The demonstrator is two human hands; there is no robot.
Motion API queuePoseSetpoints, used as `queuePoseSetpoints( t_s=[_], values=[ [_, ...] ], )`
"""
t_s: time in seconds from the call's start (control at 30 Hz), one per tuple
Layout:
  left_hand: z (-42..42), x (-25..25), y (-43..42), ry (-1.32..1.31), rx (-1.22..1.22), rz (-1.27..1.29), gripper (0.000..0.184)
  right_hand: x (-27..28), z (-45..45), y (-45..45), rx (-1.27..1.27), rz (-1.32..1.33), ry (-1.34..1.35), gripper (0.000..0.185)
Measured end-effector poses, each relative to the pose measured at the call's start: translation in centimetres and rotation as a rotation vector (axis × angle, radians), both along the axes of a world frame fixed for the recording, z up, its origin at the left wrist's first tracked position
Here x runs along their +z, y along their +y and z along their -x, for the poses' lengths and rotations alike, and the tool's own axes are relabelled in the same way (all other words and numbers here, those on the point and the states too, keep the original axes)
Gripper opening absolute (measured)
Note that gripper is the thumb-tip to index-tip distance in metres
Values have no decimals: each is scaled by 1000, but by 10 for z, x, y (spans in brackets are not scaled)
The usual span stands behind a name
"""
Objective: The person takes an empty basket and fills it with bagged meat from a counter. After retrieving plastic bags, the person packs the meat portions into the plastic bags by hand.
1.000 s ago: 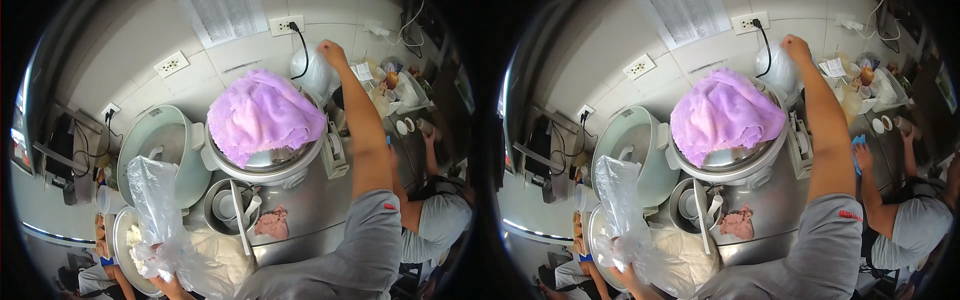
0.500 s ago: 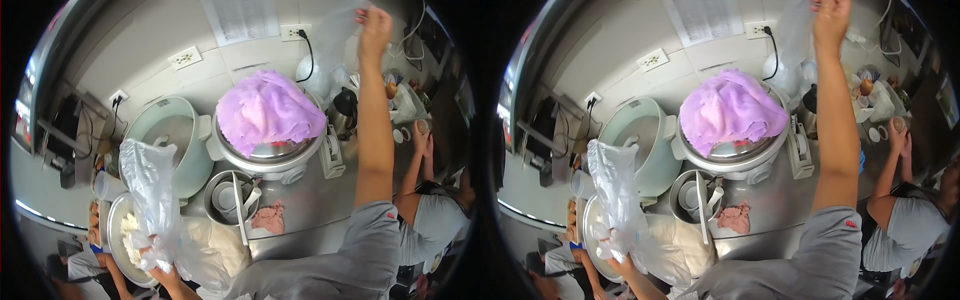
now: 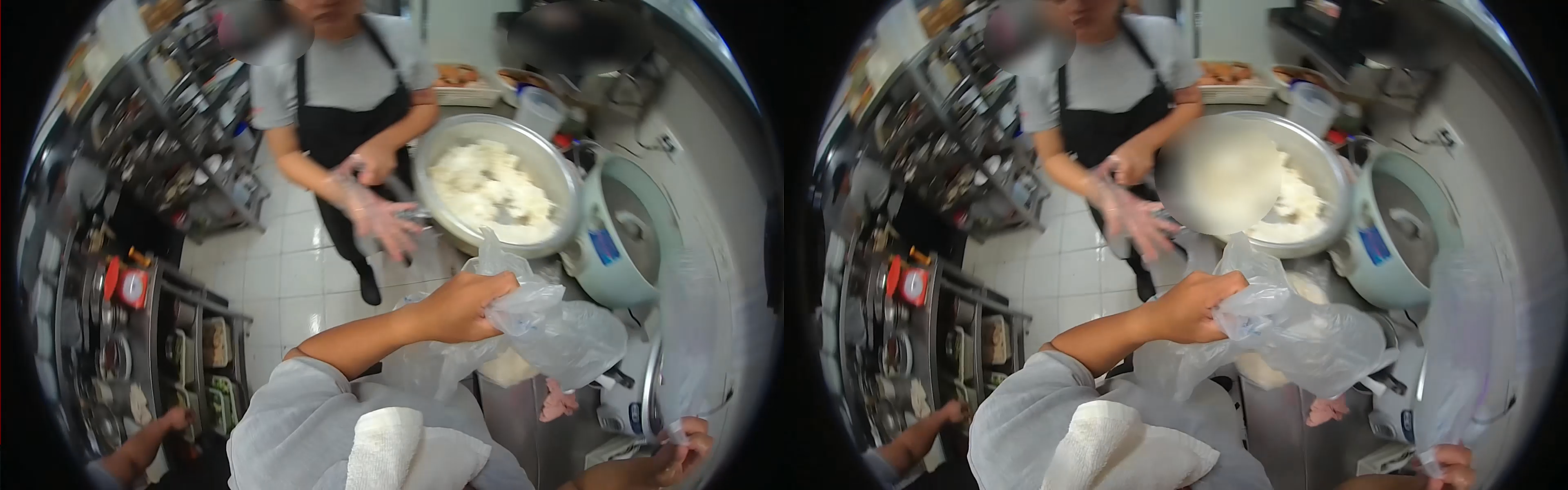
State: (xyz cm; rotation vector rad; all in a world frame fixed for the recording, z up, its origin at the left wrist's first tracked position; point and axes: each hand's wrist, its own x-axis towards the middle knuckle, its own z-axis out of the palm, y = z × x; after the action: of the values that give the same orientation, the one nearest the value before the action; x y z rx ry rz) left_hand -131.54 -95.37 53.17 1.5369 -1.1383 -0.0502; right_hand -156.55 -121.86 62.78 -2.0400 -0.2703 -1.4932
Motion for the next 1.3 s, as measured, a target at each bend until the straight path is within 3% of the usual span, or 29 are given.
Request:
queuePoseSetpoints(
  t_s=[0.03,0.1,0.17,0.3,0.37,0.43,0.5,0.6,0.73,0.83,0.87,0.97,1.0,1.03,1.07,1.1,1.13,1.17,1.2,1.23,1.3],
  values=[
    [-6,-5,27,-10,67,-42,24,-7,-17,11,44,7,9,28],
    [-15,-16,83,-3,226,-120,25,-28,-51,35,512,-166,385,23],
    [-22,-30,143,50,339,-184,25,-52,-108,87,917,-306,524,25],
    [-28,-76,273,234,584,-295,26,-80,-187,229,1019,-389,895,13],
    [-23,-94,332,273,718,-300,24,-100,-227,281,1025,-105,1103,12],
    [-21,-103,388,425,956,-199,27,-116,-259,337,997,-152,1303,12],
    [-21,-107,436,439,1160,-89,32,-129,-294,384,971,66,1314,13],
    [-39,-126,499,362,1296,28,35,-136,-331,442,961,177,1356,13],
    [-86,-123,533,462,1274,153,31,-164,-380,490,1033,173,1424,13],
    [-132,-143,566,587,1284,60,25,-227,-432,529,1103,69,1533,14],
    [-145,-167,584,653,1326,-105,25,-249,-452,547,1149,29,1586,13],
    [-163,-255,635,756,1423,-683,36,-325,-515,606,1065,246,1648,16],
    [-151,-346,669,829,1406,-621,40,-344,-543,631,1074,243,1629,16],
    [-131,-346,668,864,1408,-667,42,-361,-564,654,1099,419,1498,18],
    [-110,-368,675,1075,1410,-804,42,-372,-574,673,1112,587,1379,20],
    [-70,-428,694,1266,1407,-942,40,-370,-587,694,1123,613,1374,20],
    [-21,-459,699,1252,1519,-720,37,-363,-599,716,1124,638,1366,21],
    [10,-445,691,1226,1564,-663,33,-363,-609,734,1189,555,1416,21],
    [68,-470,698,655,1446,-975,28,-361,-621,753,1252,469,1455,22],
    [83,-441,698,929,1432,-978,28,-354,-633,771,1289,480,1469,22],
    [117,-341,765,1217,1111,-1063,30,-346,-656,809,1328,476,1475,23]
  ],
)
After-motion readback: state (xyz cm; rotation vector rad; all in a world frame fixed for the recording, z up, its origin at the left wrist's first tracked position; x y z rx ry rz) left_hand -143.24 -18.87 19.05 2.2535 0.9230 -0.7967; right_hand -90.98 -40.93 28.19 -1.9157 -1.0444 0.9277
